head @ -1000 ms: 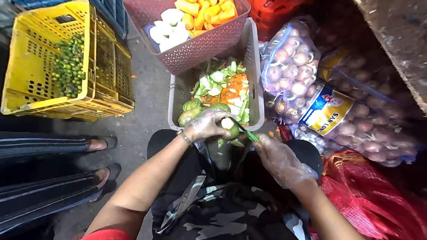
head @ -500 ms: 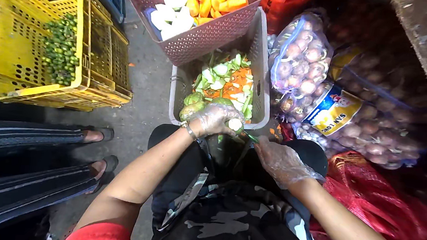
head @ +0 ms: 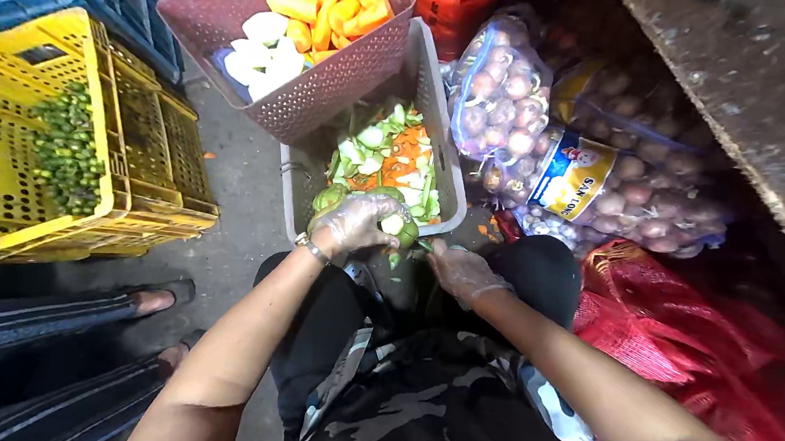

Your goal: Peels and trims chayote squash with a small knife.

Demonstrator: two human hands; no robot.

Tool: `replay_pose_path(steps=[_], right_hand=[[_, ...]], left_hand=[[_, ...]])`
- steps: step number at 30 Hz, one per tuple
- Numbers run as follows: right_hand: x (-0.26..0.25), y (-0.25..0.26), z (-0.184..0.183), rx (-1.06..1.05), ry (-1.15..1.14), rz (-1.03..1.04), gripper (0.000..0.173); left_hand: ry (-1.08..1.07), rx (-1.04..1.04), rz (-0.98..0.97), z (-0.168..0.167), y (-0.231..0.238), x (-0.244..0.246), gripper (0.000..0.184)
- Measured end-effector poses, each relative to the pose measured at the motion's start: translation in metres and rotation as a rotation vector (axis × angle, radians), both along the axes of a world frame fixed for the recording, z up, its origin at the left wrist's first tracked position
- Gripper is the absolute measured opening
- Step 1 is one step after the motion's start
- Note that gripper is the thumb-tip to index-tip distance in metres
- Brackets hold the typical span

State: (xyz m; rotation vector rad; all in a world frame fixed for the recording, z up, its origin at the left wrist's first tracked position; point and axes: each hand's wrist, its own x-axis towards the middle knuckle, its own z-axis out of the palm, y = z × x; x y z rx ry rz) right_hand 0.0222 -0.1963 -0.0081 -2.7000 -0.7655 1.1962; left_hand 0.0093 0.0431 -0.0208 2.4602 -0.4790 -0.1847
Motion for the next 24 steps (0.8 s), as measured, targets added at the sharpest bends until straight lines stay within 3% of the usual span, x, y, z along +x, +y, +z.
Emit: replay_pose_path(steps=[2,5,6,8,11,15,20,24], right_hand=[[-0.001,0.009,0.014,-0.027,0.000,0.001,0.046],[-0.006,0.029,0.038,-0.061,0.019,0.019,0.041],[-0.008,0.034,0.043,-0.074,0.022,0.031,0.040],[-0.009,0.041,0.048,-0.099,0.018,0.055,0.039],[-0.007,0.040,0.048,-0.106,-0.020,0.076,0.041],[-0.005,0.032,0.047,-0.107,-0.050,0.052,0.042],[-0.004,0.020,0.013,-0.042,-0.076,0.011,0.050],[-0.004,0.029,0.047,-0.137,-0.052,0.063,0.042]], left_hand=[[0.034,0.342,0.012,0.030,-0.013,0.000,0.045],[0.144,0.771,-0.015,0.068,-0.048,0.000,0.070],[0.201,0.843,-0.035,0.068,-0.057,0.003,0.075],[0.352,0.942,-0.057,0.055,-0.065,0.013,0.062],[0.461,0.986,-0.108,0.034,-0.057,0.026,0.042],[0.334,0.961,-0.211,0.032,-0.046,0.035,0.056],[0.361,0.965,-0.232,0.030,-0.048,0.047,0.065],[0.383,0.968,-0.248,0.033,-0.049,0.047,0.066]])
